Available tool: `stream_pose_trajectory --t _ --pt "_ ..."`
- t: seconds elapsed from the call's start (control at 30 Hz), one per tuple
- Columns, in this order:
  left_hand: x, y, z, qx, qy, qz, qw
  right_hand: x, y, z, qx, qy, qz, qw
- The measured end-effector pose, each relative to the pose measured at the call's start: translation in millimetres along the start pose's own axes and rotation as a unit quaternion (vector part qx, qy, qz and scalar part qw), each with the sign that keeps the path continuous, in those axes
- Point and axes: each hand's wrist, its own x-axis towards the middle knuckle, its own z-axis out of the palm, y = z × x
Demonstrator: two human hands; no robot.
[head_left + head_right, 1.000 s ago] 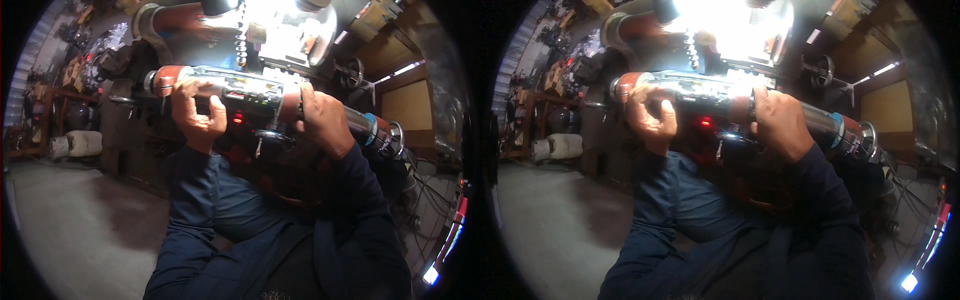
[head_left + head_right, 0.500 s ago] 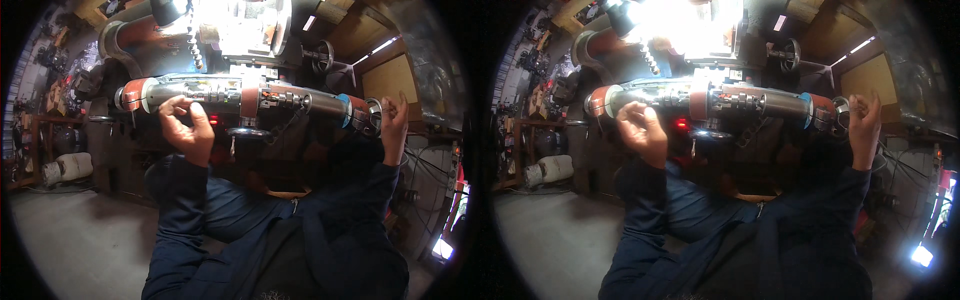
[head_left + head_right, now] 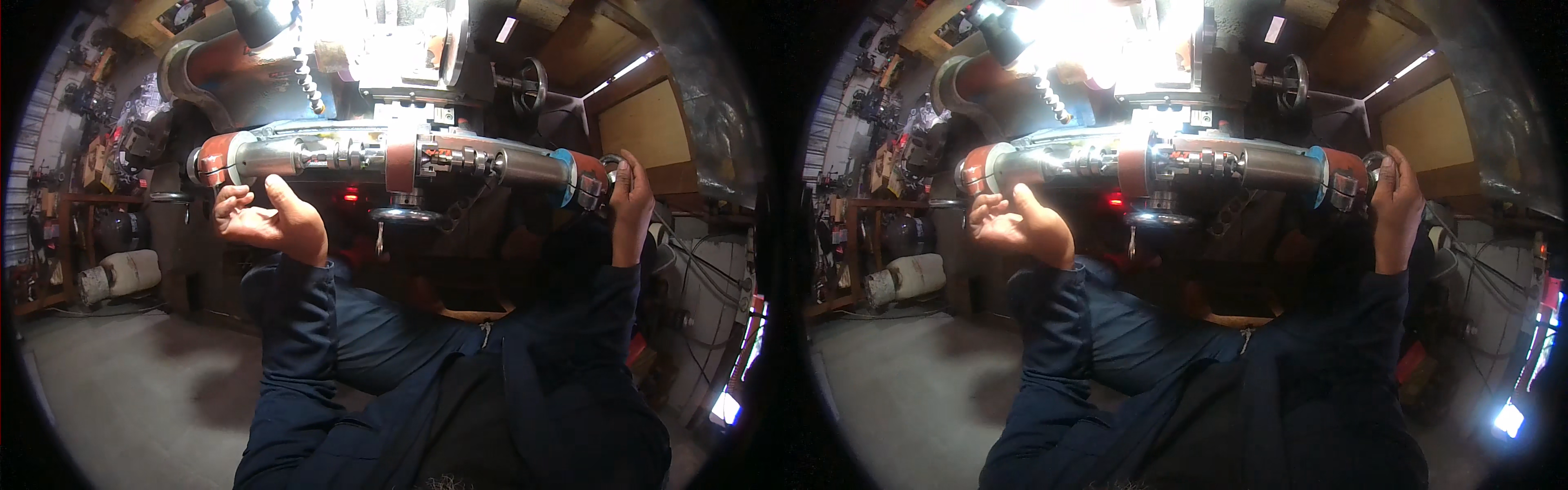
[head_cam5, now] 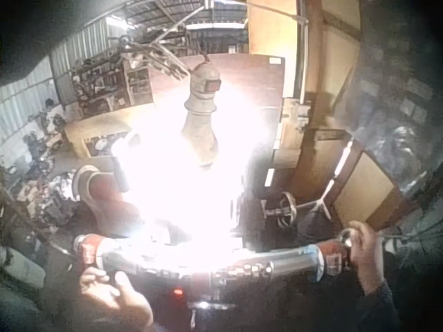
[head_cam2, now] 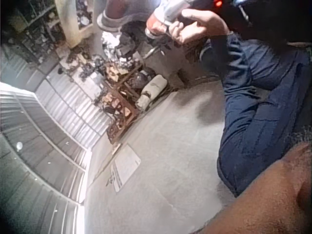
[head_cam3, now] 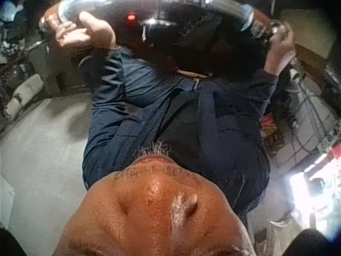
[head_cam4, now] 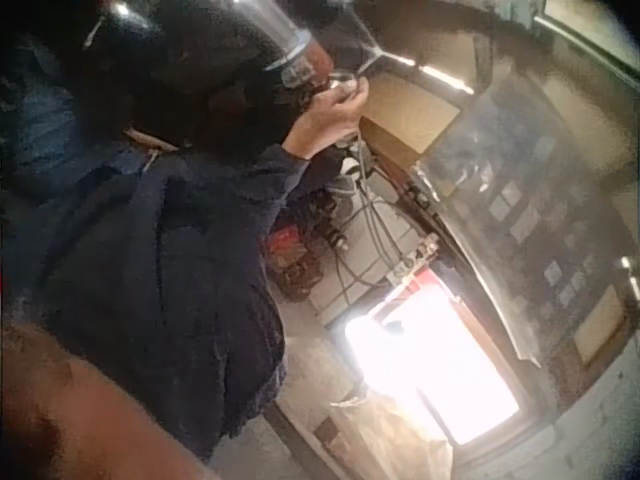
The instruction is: The person adjusts components on a lathe, turns handwheels to position the carriage, and uses a dial indicator to measure the alignment of the metal workpiece.
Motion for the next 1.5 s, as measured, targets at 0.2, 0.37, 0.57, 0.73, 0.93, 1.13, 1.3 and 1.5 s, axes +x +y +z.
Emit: stream_pose_trajectory --t 0.2,0.37,0.57,0.73,0.93,1.13,1.3,1.5 --pt "0.5 -5.0 -1.4 -0.010 -0.005 0.011 1.000 -3.7 -4.8 1.4 -0.001 0.026 -0.001 1.000" --pt "4.7 -10.6 -4.6 -0.029 -0.067 0.134 0.988 -6.8 -14.2 -1.2 0.039 0.025 0.026 0.999" --pt "14.5 16.2 16.1 -0.035 -0.364 0.208 0.907 -3.8 -23.3 -13.7 -0.091 0.037 -0.012 0.995" --pt "11.8 9.2 14.8 0.113 -0.382 0.244 0.884 -25.1 -139.4 23.0 0.075 -0.115 -0.310 0.941" --pt "37.4 -7.8 2.4 -0.092 -0.140 0.284 0.944 -17.4 -171.5 67.8 0.060 -0.241 -0.394 0.885" --pt "33.9 -17.3 0.1 -0.121 -0.014 0.336 0.934 -19.1 -169.5 84.6 0.070 -0.232 -0.438 0.866" --pt "26.2 -7.8 8.7 -0.196 -0.070 0.251 0.945 -20.6 -168.2 83.8 0.028 -0.268 -0.420 0.867" --pt "32.1 2.0 4.7 -0.117 -0.248 0.209 0.939 -20.1 -168.8 82.5 0.018 -0.274 -0.420 0.865"
